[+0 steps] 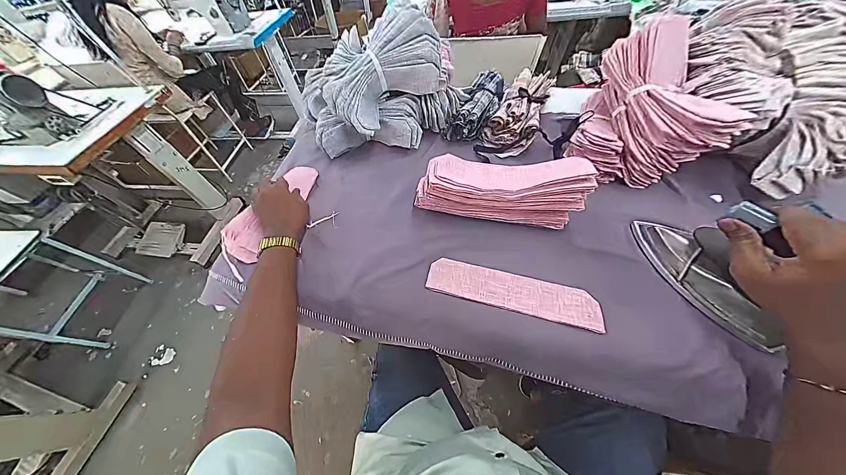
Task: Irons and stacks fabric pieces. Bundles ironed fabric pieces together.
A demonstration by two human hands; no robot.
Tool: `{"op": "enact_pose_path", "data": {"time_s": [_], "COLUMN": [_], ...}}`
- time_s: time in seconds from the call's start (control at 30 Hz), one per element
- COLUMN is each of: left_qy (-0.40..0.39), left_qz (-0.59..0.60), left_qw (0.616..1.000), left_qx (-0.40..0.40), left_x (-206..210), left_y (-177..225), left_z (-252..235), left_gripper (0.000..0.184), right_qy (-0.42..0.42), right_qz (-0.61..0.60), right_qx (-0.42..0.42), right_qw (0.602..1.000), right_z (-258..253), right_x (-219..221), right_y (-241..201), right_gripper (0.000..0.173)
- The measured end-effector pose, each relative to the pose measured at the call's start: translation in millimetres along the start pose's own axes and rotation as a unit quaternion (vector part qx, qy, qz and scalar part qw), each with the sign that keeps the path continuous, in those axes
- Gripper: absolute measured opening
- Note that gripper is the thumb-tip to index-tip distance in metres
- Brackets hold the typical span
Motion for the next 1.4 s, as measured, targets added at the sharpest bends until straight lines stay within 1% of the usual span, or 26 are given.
{"op": "enact_pose_path", "data": {"time_s": [0.13, 0.2, 0.3, 0.4, 0.43, 0.5, 0.6, 0.67, 0.7, 0.73, 0.77, 0.8, 0.83, 0.87, 0.9, 0.93, 0.97, 1.03, 1.07, 1.1, 1.13, 1.17, 1.23, 1.27, 1.33, 1.4], "left_qy": [0.066, 0.075, 0.113, 0.19, 0.209, 0.206, 0.214, 0.202, 0.184, 0.16, 0.132, 0.102, 0.076, 0.067, 0.078, 0.106, 0.127, 0.146, 0.154, 0.164, 0.171, 0.165, 0.16, 0.172, 0.194, 0.176], "left_qz": [0.032, 0.047, 0.038, 0.026, 0.027, 0.039, 0.083, 0.162, 0.211, 0.265, 0.32, 0.373, 0.417, 0.443, 0.451, 0.448, 0.444, 0.441, 0.442, 0.444, 0.447, 0.453, 0.476, 0.487, 0.476, 0.427], "left_qw": [0.997, 0.996, 0.992, 0.976, 0.97, 0.962, 0.943, 0.914, 0.893, 0.867, 0.835, 0.805, 0.783, 0.774, 0.775, 0.784, 0.796, 0.813, 0.813, 0.807, 0.801, 0.797, 0.788, 0.781, 0.779, 0.794], "left_qx": [-0.012, -0.01, 0.042, 0.1, 0.123, 0.173, 0.24, 0.311, 0.351, 0.391, 0.427, 0.45, 0.454, 0.448, 0.436, 0.416, 0.391, 0.351, 0.348, 0.353, 0.36, 0.364, 0.357, 0.351, 0.358, 0.394], "left_x": [0, 0, -12, -31, -38, -55, -85, -101, -107, -109, -111, -112, -110, -109, -108, -108, -107, -106, -108, -111, -113, -112, -106, -103, -105, -109], "left_y": [-2, -4, 7, 28, 40, 79, 162, 225, 256, 285, 310, 328, 336, 337, 333, 325, 316, 302, 299, 296, 295, 293, 290, 290, 294, 305], "left_z": [4, 7, 11, 28, 38, 67, 140, 196, 223, 249, 272, 290, 301, 305, 302, 292, 282, 262, 258, 255, 253, 250, 244, 245, 247, 253], "left_gripper": [0.045, 0.043, 0.028, 0.034, 0.036, 0.038, 0.03, 0.023, 0.024, 0.025, 0.028, 0.033, 0.041, 0.044, 0.04, 0.035, 0.035, 0.052, 0.049, 0.036, 0.021, 0.015, 0.012, 0.012, 0.016, 0.025], "right_qy": [0.013, 0.014, 0.015, 0.041, 0.057, 0.095, 0.063, -0.008, -0.06, -0.117, -0.166, -0.198, -0.209, -0.199, -0.188, -0.181, -0.178, -0.178, -0.186, -0.195, -0.206, -0.214, -0.208, -0.195, -0.17, -0.154], "right_qz": [0.018, 0.023, 0.008, -0.009, -0.029, -0.091, -0.208, -0.323, -0.407, -0.493, -0.556, -0.597, -0.628, -0.647, -0.65, -0.642, -0.631, -0.602, -0.592, -0.589, -0.596, -0.612, -0.653, -0.655, -0.619, -0.53], "right_qx": [0.013, 0.013, 0.019, 0.026, 0.025, 0.016, -0.023, -0.076, -0.095, -0.101, -0.09, -0.062, -0.029, 0.006, 0.03, 0.034, 0.028, 0.005, -0.009, -0.015, -0.01, 0.012, 0.07, 0.077, 0.048, 0.004], "right_qw": [1.0, 1.0, 1.0, 0.999, 0.998, 0.991, 0.976, 0.943, 0.906, 0.856, 0.809, 0.775, 0.749, 0.736, 0.736, 0.744, 0.755, 0.778, 0.785, 0.784, 0.776, 0.761, 0.725, 0.726, 0.765, 0.834], "right_z": [1, 1, -1, 0, 1, 9, 45, 90, 115, 138, 157, 170, 177, 178, 175, 172, 170, 172, 175, 178, 181, 181, 178, 179, 180, 186], "right_x": [-4, -2, -1, -8, -12, -23, -26, -24, -22, -20, -18, -17, -17, -17, -16, -17, -17, -22, -24, -24, -24, -23, -23, -24, -26, -28], "right_y": [-3, -3, -2, 0, -2, -7, -42, -91, -118, -143, -162, -174, -179, -177, -172, -167, -165, -168, -172, -175, -175, -173, -164, -164, -168, -172], "right_gripper": [0.074, 0.074, 0.075, 0.07, 0.065, 0.053, 0.042, 0.041, 0.04, 0.041, 0.043, 0.039, 0.032, 0.023, 0.022, 0.022, 0.023, 0.023, 0.025, 0.027, 0.029, 0.028, 0.023, 0.022, 0.023, 0.027]}}
Point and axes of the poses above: each hand's wrist, its own z-axis away from the middle knuckle, its own x-axis out of the palm, y = z × x, the point moved 10 cm from there along -z, towards the middle knuckle, and after that the axes turned 14 degrees about x, right-handed, at the moved point
